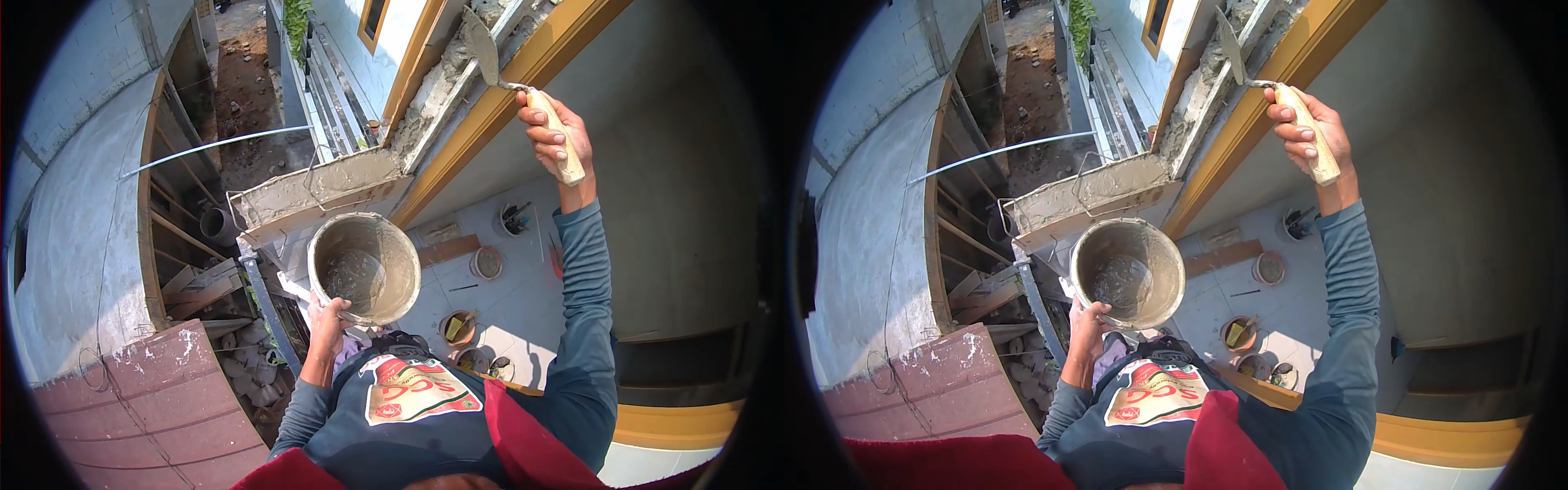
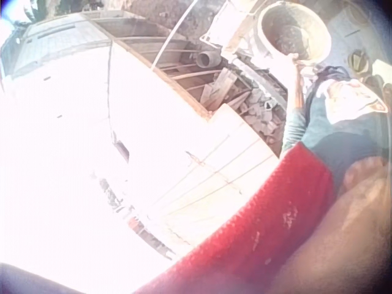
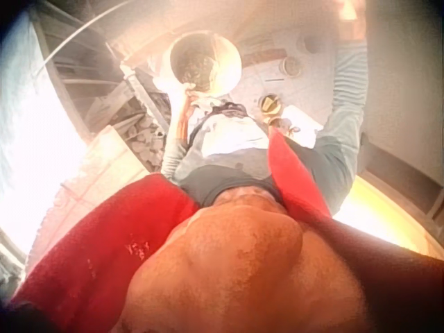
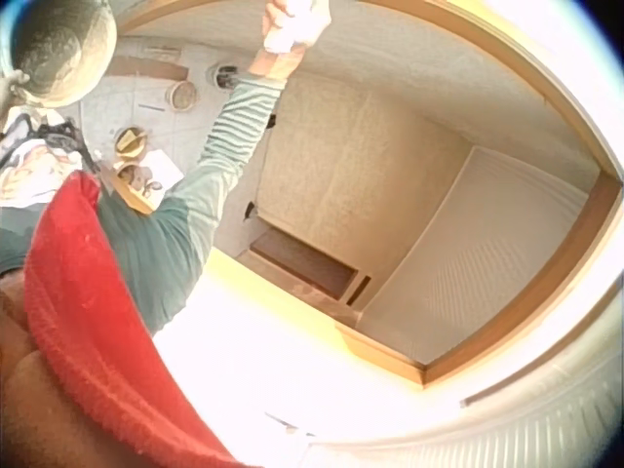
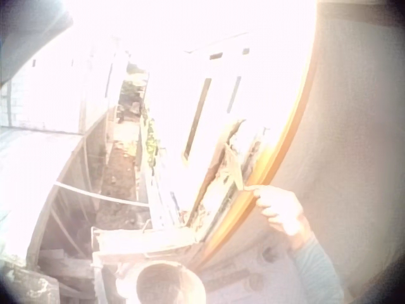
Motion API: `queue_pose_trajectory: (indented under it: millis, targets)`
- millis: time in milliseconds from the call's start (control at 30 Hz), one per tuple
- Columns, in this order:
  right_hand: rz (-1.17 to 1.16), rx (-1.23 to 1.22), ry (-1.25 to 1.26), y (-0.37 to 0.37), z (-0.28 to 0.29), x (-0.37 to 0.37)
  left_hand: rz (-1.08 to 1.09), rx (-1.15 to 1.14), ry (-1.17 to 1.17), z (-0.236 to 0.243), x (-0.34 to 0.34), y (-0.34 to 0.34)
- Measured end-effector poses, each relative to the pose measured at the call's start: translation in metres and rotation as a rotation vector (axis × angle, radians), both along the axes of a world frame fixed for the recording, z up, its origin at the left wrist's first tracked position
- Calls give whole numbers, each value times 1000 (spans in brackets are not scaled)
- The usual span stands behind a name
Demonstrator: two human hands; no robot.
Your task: The person uses a hammer on a window frame before applying mortar from a bucket using a trowel. They then place a tile onto the mortar and tap it with the hammer to secure it.
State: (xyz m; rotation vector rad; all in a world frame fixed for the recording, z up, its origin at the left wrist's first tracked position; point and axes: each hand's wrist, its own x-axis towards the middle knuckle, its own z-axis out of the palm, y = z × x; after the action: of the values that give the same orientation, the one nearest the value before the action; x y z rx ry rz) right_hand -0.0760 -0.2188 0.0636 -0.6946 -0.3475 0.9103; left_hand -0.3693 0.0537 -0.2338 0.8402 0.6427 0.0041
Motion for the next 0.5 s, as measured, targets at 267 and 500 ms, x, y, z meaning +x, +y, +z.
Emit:
queue_pose_trajectory:
  millis: [267, 500]
  targets:
    - [-119, -370, -497, 19, 34, -86, -105, 3, -16, 0, 33, -13]
    - [216, -1578, -1651, 18, -106, -140, -117, 86, -32, 21, 45, -14]
